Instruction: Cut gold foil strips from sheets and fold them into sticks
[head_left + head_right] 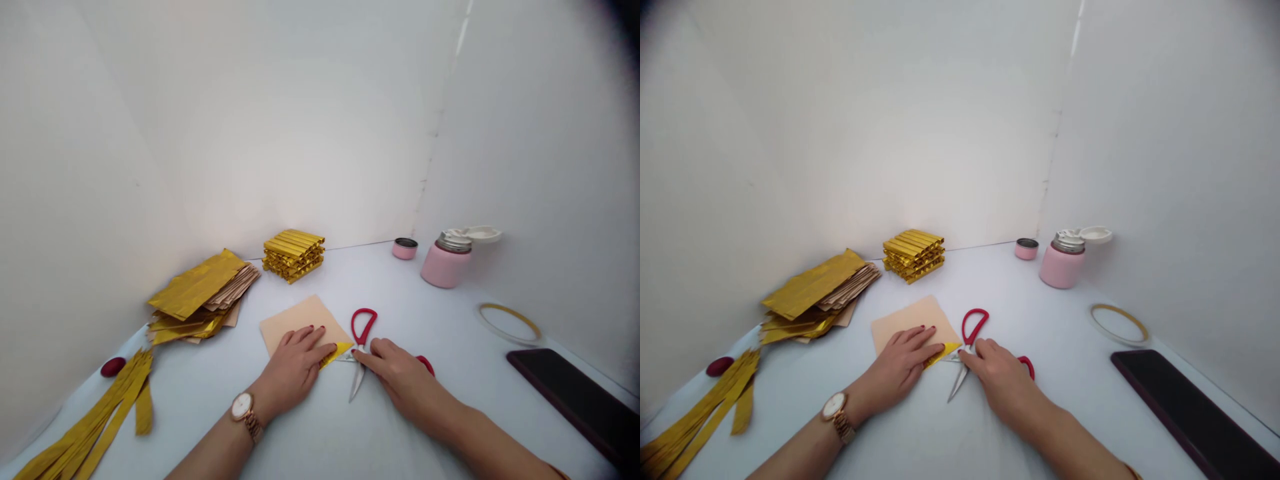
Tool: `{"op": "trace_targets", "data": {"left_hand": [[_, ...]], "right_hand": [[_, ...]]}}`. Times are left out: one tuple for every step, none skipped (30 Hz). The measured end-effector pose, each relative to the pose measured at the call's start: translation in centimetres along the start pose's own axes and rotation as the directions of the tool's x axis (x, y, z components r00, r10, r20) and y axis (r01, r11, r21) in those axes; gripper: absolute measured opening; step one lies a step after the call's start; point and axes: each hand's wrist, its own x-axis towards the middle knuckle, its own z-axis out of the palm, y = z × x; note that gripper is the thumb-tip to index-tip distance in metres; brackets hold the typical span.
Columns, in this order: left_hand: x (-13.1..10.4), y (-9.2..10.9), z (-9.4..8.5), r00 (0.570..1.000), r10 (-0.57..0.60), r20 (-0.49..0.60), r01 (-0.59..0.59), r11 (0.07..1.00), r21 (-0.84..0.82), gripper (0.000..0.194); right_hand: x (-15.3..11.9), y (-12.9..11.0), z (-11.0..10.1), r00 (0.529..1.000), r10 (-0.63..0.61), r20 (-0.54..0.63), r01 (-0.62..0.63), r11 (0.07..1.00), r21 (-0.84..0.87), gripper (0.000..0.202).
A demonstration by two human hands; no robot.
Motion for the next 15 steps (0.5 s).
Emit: {"op": "trace_targets", "data": {"left_hand": [[0.01,0.02,0.02,1.000,-0.002,0.002,0.002,1.000,0.002,0.045],[0.01,0.03,0.03,1.000,-0.003,0.003,0.003,1.000,0.006,0.046],[0.01,0.03,0.04,1.000,-0.004,0.004,0.004,1.000,0.009,0.046],[0.01,0.03,0.03,1.000,-0.004,0.006,0.004,1.000,0.013,0.046],[0.01,0.03,0.02,1.000,-0.003,0.008,0.003,1.000,0.016,0.046],[0.00,0.03,-0.02,1.000,-0.004,0.010,0.004,1.000,0.018,0.045],[0.00,0.04,-0.06,1.000,-0.004,0.013,0.003,1.000,0.019,0.045],[0.00,0.06,-0.12,1.000,-0.004,0.013,0.004,1.000,0.016,0.044],[0.01,0.10,-0.17,1.000,-0.004,0.012,0.004,1.000,0.011,0.044],[0.03,0.14,-0.23,1.000,-0.005,0.011,0.005,1.000,0.005,0.044],[0.06,0.19,-0.28,1.000,-0.005,0.011,0.005,1.000,-0.001,0.044],[0.09,0.24,-0.31,1.000,-0.006,0.012,0.006,1.000,-0.006,0.044],[0.13,0.27,-0.34,1.000,-0.007,0.012,0.008,1.000,-0.011,0.044],[0.15,0.26,-0.35,1.000,-0.012,0.009,0.012,1.000,-0.017,0.044],[0.14,0.21,-0.38,1.000,-0.018,0.006,0.019,1.000,-0.025,0.043]], "right_hand": [[0.06,-0.16,0.12,1.000,0.000,-0.003,0.000,1.000,-0.003,0.041],[0.11,-0.30,0.21,1.000,-0.003,-0.007,0.003,1.000,-0.006,0.040],[0.14,-0.41,0.28,1.000,-0.007,-0.012,0.007,1.000,-0.007,0.040],[0.15,-0.48,0.31,1.000,-0.010,-0.015,0.010,1.000,-0.006,0.040],[0.16,-0.51,0.30,1.000,-0.012,-0.014,0.012,1.000,-0.005,0.040],[0.16,-0.50,0.25,1.000,-0.015,-0.013,0.015,1.000,-0.002,0.040],[0.14,-0.45,0.17,1.000,-0.017,-0.012,0.017,1.000,0.001,0.040],[0.12,-0.37,0.05,1.000,-0.020,-0.008,0.020,1.000,0.005,0.040],[0.10,-0.28,-0.09,1.000,-0.027,-0.002,0.027,1.000,0.010,0.040],[0.07,-0.18,-0.24,0.999,-0.036,0.003,0.036,0.999,0.015,0.041],[0.04,-0.09,-0.38,0.999,-0.044,0.005,0.044,0.999,0.020,0.041],[0.02,-0.01,-0.51,0.999,-0.049,0.007,0.049,0.998,0.024,0.042],[-0.01,0.05,-0.60,0.999,-0.051,0.009,0.051,0.998,0.027,0.042],[-0.02,0.11,-0.65,0.999,-0.051,0.007,0.051,0.998,0.029,0.043],[-0.05,0.15,-0.65,0.999,-0.048,0.003,0.048,0.998,0.030,0.043]]}}
